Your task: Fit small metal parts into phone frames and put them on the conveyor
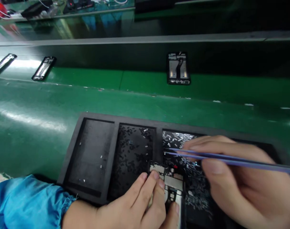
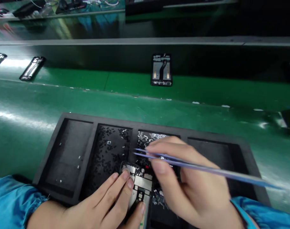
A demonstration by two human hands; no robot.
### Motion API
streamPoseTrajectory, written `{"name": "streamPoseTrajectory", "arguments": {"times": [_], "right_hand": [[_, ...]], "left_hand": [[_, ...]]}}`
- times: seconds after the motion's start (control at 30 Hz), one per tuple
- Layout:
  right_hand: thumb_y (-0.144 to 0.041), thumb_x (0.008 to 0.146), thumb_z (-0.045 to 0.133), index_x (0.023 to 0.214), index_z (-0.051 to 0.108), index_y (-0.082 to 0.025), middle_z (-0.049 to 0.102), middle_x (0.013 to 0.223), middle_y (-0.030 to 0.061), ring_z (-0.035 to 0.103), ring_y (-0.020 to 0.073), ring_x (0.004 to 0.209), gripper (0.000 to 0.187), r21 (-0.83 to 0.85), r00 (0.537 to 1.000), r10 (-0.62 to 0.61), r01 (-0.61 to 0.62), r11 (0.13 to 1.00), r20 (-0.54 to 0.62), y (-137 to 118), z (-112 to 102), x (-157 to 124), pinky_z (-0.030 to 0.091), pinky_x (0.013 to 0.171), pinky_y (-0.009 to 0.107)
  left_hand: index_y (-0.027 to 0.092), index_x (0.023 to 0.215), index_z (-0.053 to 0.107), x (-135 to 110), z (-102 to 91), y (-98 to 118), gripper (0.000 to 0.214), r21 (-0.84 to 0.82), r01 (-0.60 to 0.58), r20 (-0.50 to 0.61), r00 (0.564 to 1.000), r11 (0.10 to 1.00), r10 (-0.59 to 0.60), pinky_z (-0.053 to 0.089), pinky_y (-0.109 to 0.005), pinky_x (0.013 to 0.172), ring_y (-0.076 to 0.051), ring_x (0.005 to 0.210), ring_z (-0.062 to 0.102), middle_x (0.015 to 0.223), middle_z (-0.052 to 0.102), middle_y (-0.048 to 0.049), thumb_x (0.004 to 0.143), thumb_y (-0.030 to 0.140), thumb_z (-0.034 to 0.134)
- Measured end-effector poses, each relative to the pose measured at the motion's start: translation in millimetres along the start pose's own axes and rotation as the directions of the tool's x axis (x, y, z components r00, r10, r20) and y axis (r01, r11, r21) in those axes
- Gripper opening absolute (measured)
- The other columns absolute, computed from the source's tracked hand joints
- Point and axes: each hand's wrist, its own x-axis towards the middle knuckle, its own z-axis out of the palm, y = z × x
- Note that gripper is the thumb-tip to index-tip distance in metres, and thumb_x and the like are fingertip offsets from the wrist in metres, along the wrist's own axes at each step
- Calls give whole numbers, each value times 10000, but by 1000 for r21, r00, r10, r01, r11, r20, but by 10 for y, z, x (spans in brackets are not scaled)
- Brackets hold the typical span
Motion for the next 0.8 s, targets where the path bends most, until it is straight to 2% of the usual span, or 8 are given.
{"name": "streamPoseTrajectory", "arguments": {"times": [0.07,0.17,0.23,0.3,0.4,0.47,0.6,0.8], "right_hand": [[-160,977,563,1141,627,-264,719,960,54,728,187,919,205,31,997,53,-52,998,-56,18,24,47,603,720,280],[-221,1008,550,1115,656,-268,713,937,32,724,156,803,157,134,993,41,-55,990,107,96,142,209,596,673,268],[-269,1008,570,1066,664,-252,706,904,14,692,118,662,111,198,976,13,-57,978,216,163,231,327,572,580,238],[-271,995,596,1016,668,-232,702,853,3,659,99,593,84,193,967,-17,-33,981,253,214,292,405,544,537,222],[-229,977,616,1009,676,-219,727,849,18,701,130,695,68,126,960,-99,68,990,263,227,313,425,560,609,236],[-202,973,617,1038,679,-218,748,887,35,726,152,767,91,140,947,-133,95,986,294,200,307,409,576,640,249],[-151,953,632,1042,704,-238,766,876,22,728,156,746,144,207,934,-165,102,973,316,152,322,406,590,634,265],[-150,952,626,1078,674,-232,737,854,7,705,146,746,158,256,921,-161,70,964,355,189,309,389,576,637,271]], "left_hand": [[158,1443,573,-13,11,27,466,-4,22,-7,1000,1000,-22,548,-447,1055,-315,1197,686,1300,688,-142,1028,369,542],[175,1435,589,-33,53,98,459,-17,114,-51,992,993,-114,529,-441,1078,-308,1211,679,1300,694,-128,1019,369,570],[195,1432,594,-41,81,139,460,-14,164,-80,983,986,-165,521,-442,1084,-306,1210,680,1291,700,-116,1009,377,598],[207,1440,584,-42,90,160,467,-4,187,-74,980,982,-187,518,-431,1086,-295,1220,675,1306,694,-111,1009,386,608],[202,1426,584,-43,74,157,444,-1,195,-42,980,981,-194,517,-403,1085,-271,1244,659,1356,666,-116,1025,394,584],[193,1377,616,-45,63,151,405,-5,190,-32,981,982,-190,520,-384,1080,-265,1251,653,1366,661,-111,1030,396,571],[199,1320,643,-55,77,172,378,-1,196,-30,980,981,-196,520,-379,1078,-267,1265,643,1383,649,-102,1022,422,579],[242,1422,574,-61,96,208,445,5,204,-31,979,979,-204,515,-393,1080,-272,1277,635,1388,650,-82,1023,440,573]]}}
